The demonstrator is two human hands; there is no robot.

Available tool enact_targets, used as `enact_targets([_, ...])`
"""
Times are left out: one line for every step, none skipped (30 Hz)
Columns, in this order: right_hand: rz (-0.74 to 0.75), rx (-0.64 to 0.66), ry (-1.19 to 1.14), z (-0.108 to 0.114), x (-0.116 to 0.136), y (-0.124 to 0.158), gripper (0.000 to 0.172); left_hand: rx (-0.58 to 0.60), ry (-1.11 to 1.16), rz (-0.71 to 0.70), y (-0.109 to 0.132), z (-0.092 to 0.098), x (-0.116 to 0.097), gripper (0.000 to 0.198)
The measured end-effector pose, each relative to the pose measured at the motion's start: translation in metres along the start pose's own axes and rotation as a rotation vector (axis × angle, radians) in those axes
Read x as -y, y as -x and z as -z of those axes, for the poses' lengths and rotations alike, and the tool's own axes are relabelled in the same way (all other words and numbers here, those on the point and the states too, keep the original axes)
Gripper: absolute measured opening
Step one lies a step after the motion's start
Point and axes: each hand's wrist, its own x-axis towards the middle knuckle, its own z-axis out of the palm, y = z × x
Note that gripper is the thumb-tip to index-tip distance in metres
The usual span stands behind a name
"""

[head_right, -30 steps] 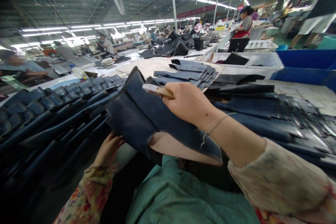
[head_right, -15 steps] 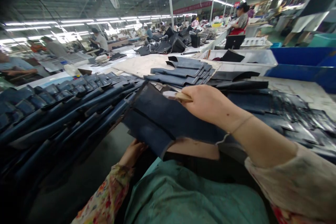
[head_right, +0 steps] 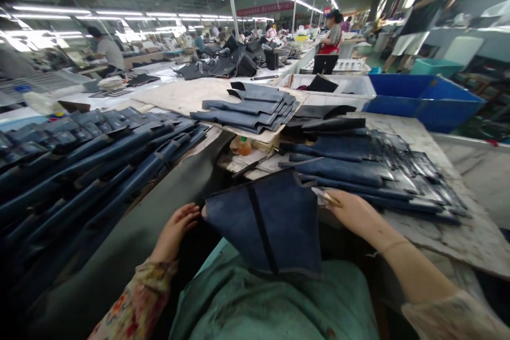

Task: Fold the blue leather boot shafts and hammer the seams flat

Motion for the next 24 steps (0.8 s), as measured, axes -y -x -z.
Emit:
enact_targets([0.016, -0.048, -0.004, 0.002, 0.005, -0.001, 0.016, -0.042, -0.012, -0.059, -0.002, 0.002, -0.008, 0.035])
enact_targets([0.049, -0.072, 0.014, 0.003, 0.010, -0.004, 0.020, -0.074, -0.046, -0.137, -0.002, 0.000, -0.017, 0.034])
enact_targets([0.097, -0.080, 0.037, 0.004, 0.017, -0.008, 0.024, -0.090, -0.106, -0.233, -0.001, -0.005, -0.025, 0.033])
enact_targets([0.148, -0.109, 0.051, 0.002, 0.022, -0.012, 0.026, -0.085, -0.195, -0.347, 0.001, -0.013, -0.033, 0.032])
enact_targets([0.201, -0.117, 0.062, -0.001, 0.027, -0.016, 0.027, -0.062, -0.305, -0.470, 0.004, -0.024, -0.041, 0.032])
enact_targets([0.244, -0.109, 0.074, -0.006, 0.030, -0.019, 0.028, -0.023, -0.427, -0.597, 0.008, -0.038, -0.048, 0.032])
enact_targets([0.268, -0.093, 0.090, -0.012, 0.032, -0.021, 0.027, 0.026, -0.543, -0.713, 0.012, -0.052, -0.053, 0.032])
enact_targets([0.270, -0.078, 0.111, -0.018, 0.032, -0.022, 0.025, 0.074, -0.639, -0.812, 0.016, -0.067, -0.058, 0.031])
enact_targets([0.259, -0.064, 0.137, -0.024, 0.032, -0.022, 0.023, 0.114, -0.721, -0.898, 0.020, -0.081, -0.062, 0.031])
enact_targets([0.241, -0.055, 0.163, -0.030, 0.031, -0.019, 0.020, 0.142, -0.790, -0.970, 0.024, -0.095, -0.065, 0.031])
enact_targets([0.225, -0.048, 0.187, -0.034, 0.030, -0.016, 0.019, 0.161, -0.848, -1.026, 0.027, -0.106, -0.067, 0.031])
enact_targets([0.214, -0.044, 0.207, -0.038, 0.029, -0.012, 0.019, 0.177, -0.895, -1.066, 0.029, -0.116, -0.067, 0.031])
enact_targets([0.208, -0.041, 0.219, -0.040, 0.030, -0.006, 0.020, 0.190, -0.934, -1.090, 0.031, -0.124, -0.067, 0.032])
enact_targets([0.205, -0.038, 0.224, -0.043, 0.031, 0.000, 0.022, 0.207, -0.965, -1.105, 0.033, -0.130, -0.065, 0.032])
enact_targets([0.202, -0.040, 0.224, -0.045, 0.033, 0.006, 0.023, 0.229, -0.991, -1.114, 0.034, -0.135, -0.062, 0.033])
enact_targets([0.196, -0.042, 0.219, -0.047, 0.035, 0.013, 0.024, 0.253, -1.013, -1.120, 0.036, -0.138, -0.058, 0.034])
enact_targets([0.190, -0.046, 0.208, -0.051, 0.037, 0.020, 0.025, 0.276, -1.031, -1.125, 0.037, -0.141, -0.053, 0.036])
enact_targets([0.183, -0.053, 0.195, -0.055, 0.038, 0.028, 0.025, 0.298, -1.046, -1.131, 0.038, -0.142, -0.047, 0.037])
enact_targets([0.179, -0.063, 0.182, -0.060, 0.038, 0.036, 0.027, 0.316, -1.055, -1.138, 0.040, -0.143, -0.041, 0.039])
enact_targets([0.175, -0.076, 0.169, -0.065, 0.037, 0.044, 0.029, 0.330, -1.061, -1.146, 0.042, -0.143, -0.035, 0.040])
enact_targets([0.172, -0.090, 0.156, -0.071, 0.035, 0.052, 0.032, 0.338, -1.065, -1.152, 0.043, -0.142, -0.029, 0.040])
enact_targets([0.167, -0.103, 0.143, -0.076, 0.033, 0.060, 0.034, 0.346, -1.067, -1.158, 0.045, -0.142, -0.025, 0.041])
enact_targets([0.158, -0.116, 0.127, -0.081, 0.030, 0.066, 0.037, 0.352, -1.068, -1.162, 0.046, -0.141, -0.021, 0.041])
enact_targets([0.146, -0.128, 0.108, -0.084, 0.028, 0.070, 0.038, 0.357, -1.072, -1.165, 0.047, -0.141, -0.019, 0.041])
